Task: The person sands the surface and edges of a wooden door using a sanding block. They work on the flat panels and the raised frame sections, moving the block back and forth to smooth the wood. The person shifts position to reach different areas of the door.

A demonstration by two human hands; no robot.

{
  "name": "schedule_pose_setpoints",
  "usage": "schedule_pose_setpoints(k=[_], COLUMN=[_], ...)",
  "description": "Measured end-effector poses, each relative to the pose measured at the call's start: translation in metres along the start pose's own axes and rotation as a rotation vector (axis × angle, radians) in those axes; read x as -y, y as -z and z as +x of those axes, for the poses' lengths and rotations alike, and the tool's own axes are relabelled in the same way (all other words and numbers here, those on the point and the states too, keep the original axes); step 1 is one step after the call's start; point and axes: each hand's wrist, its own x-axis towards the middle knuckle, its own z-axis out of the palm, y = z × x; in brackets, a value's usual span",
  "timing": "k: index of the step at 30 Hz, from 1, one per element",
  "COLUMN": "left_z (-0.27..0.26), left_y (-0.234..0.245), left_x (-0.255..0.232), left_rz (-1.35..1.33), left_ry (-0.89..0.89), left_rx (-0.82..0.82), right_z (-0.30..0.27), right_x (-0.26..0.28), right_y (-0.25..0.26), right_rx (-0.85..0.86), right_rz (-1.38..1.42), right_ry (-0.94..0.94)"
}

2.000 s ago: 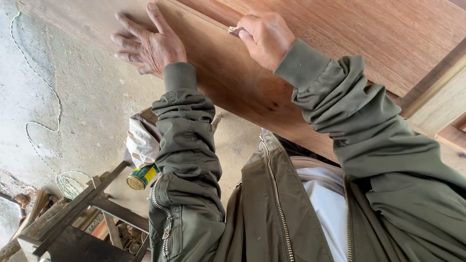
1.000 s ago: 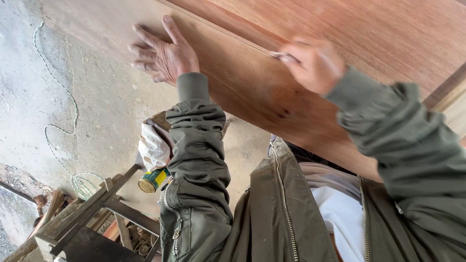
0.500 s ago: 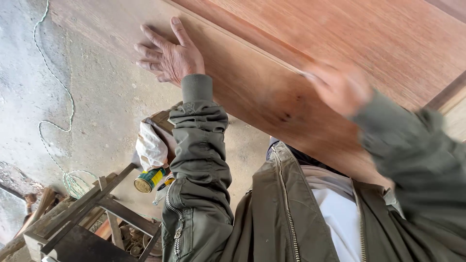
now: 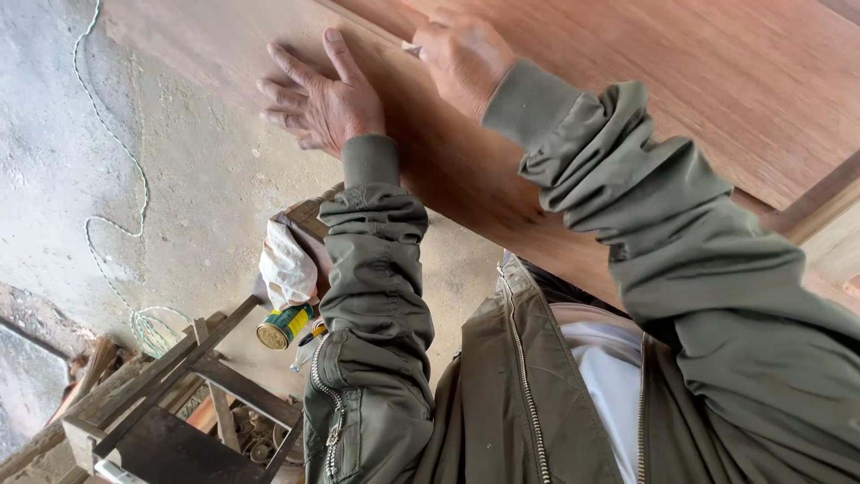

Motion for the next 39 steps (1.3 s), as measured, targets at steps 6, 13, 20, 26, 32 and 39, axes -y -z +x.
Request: schedule_pose_setpoints(k=[6,13,20,26,32,39], left_z=[-0.002,-0.005,0.0,-0.003,0.001,-0.002], left_y=[0.003,0.004,-0.002,-0.001,-0.001,0.004], left_x=[-0.002,0.001,0.002,0.004,0.001,0.0], left_rz=[-0.051,-0.062,-0.054,-0.039,-0.018,-0.063], left_ry=[-0.013,-0.005,0.007,-0.011,-0.011,-0.001], left_rx=[0.038,0.028,0.011,0.01,0.027,0.043], right_z=[-0.095,-0.12,-0.098,-0.068,-0.096,-0.053], right_x=[0.037,0.05,0.042,0.027,0.032,0.034], right_y=[0.09,0.086,0.072,0.051,0.079,0.06], right_rx=[0.049,-0.093,-0.094,0.057,0.135,0.261], right_rz=[-0.014,-0.415,-0.424,-0.198,-0.118,-0.111], right_ry=[-0.096,-0.054,0.007,0.006,0.074,0.052])
